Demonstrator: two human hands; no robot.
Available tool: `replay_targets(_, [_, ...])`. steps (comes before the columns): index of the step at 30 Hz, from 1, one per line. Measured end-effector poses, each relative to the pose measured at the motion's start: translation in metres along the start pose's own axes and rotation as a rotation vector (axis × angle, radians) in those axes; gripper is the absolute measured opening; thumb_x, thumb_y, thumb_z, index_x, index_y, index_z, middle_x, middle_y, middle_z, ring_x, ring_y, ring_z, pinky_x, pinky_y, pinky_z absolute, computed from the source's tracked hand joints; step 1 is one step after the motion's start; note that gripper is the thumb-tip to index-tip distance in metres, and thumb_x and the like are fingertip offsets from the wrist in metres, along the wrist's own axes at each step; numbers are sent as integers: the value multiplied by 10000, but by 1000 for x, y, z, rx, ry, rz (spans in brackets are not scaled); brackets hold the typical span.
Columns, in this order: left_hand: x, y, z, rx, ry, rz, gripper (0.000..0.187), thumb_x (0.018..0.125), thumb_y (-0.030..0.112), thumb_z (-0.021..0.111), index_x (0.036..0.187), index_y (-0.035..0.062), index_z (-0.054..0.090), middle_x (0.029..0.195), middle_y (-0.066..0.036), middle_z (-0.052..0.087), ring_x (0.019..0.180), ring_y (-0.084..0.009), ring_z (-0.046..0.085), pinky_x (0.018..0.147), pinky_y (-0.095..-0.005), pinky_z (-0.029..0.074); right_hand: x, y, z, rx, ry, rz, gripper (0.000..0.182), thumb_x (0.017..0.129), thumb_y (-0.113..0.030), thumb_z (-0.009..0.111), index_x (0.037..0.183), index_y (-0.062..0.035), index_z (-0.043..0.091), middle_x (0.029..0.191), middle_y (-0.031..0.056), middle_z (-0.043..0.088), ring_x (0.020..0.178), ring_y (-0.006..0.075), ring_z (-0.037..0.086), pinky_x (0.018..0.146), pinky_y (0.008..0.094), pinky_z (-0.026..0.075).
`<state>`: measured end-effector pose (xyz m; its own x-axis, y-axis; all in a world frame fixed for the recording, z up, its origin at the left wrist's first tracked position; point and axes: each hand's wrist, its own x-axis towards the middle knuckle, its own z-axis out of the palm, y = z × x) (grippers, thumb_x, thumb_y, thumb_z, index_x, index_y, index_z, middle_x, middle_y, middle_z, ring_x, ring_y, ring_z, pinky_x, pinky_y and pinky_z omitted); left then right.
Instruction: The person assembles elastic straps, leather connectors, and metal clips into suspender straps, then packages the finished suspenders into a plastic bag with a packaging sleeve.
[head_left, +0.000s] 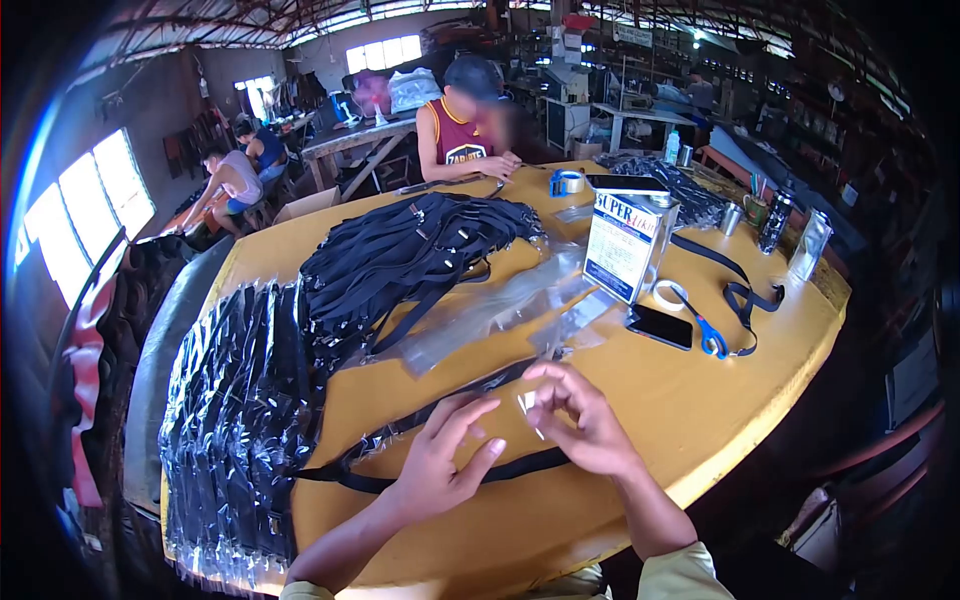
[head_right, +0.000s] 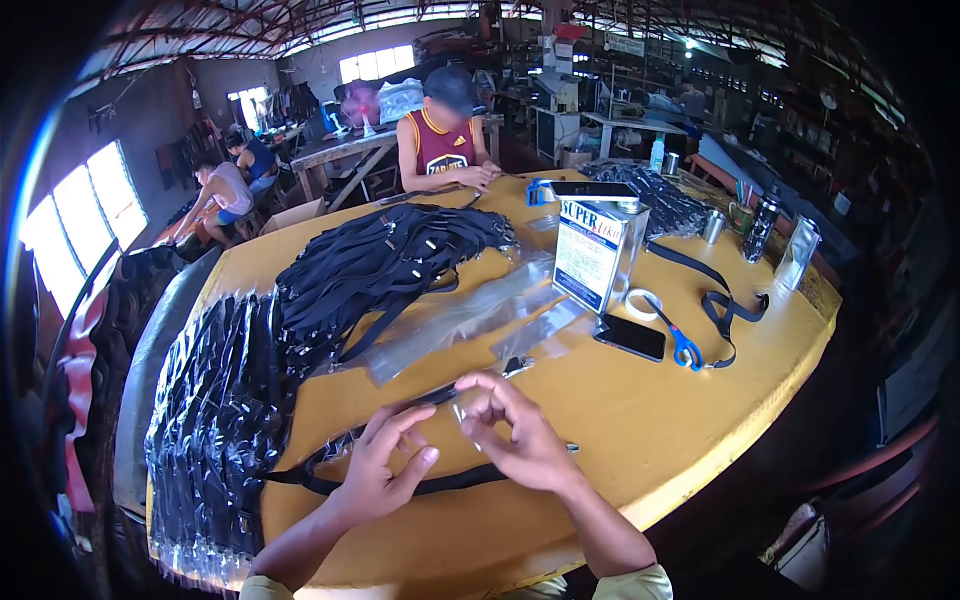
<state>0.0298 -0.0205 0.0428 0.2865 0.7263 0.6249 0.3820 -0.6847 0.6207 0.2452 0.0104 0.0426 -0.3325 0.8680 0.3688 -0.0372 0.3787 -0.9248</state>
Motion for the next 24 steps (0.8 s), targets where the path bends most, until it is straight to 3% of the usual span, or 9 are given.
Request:
replay_targets(4, [11,6,9,-122,-91,41,502,919,137,741,1372,42,546,976,-107,656,764,-195,623,696,-317,529,-21,-15,1,-124,-118,-142,501,909,93,604,1376,-68,520,922,56,626,804,142,614,772,310,508])
replay_targets(6, [2,-2,15,-253,-280,-44,510,918,176,754,1369,49,554,921,-80,649,708,-186,605,626,-315,510,-30,-20,1,-230,-129,-188,491,911,86,596,1371,-69,523,1011,115,672,856,223,673,815,366,530])
replay_targets(7, [1,-4,14,-156,-346,-10,448,913,188,765,1306,48,601,834,-47,625,639,-151,566,548,-303,460,-34,-18,1,-291,-130,-230,445,934,50,587,1360,-62,528,1086,151,682,930,309,686,847,411,535])
replay_targets(14, [-1,9,11,-229,-362,-120,237,912,193,768,1073,43,681,729,-23,583,581,-107,508,509,-263,391,-51,-18,-3,-270,-117,-160,325,996,-33,556,1319,-66,565,1066,147,675,955,327,669,842,419,529])
replay_targets(16, [-7,6,7,-292,-429,-229,207,908,201,773,1013,44,690,726,-22,585,576,-105,504,510,-261,381,-53,-19,-8,-255,-153,-120,316,1001,-43,556,1317,-65,566,1077,148,676,959,325,669,841,417,530])
replay_targets(24, [2,19,8,-231,-458,-180,122,939,163,731,1008,68,698,747,-27,602,561,-108,463,504,-275,344,-53,-6,-2,-148,-166,-155,314,1011,-58,555,1325,-56,562,1139,131,689,1001,322,676,864,408,534])
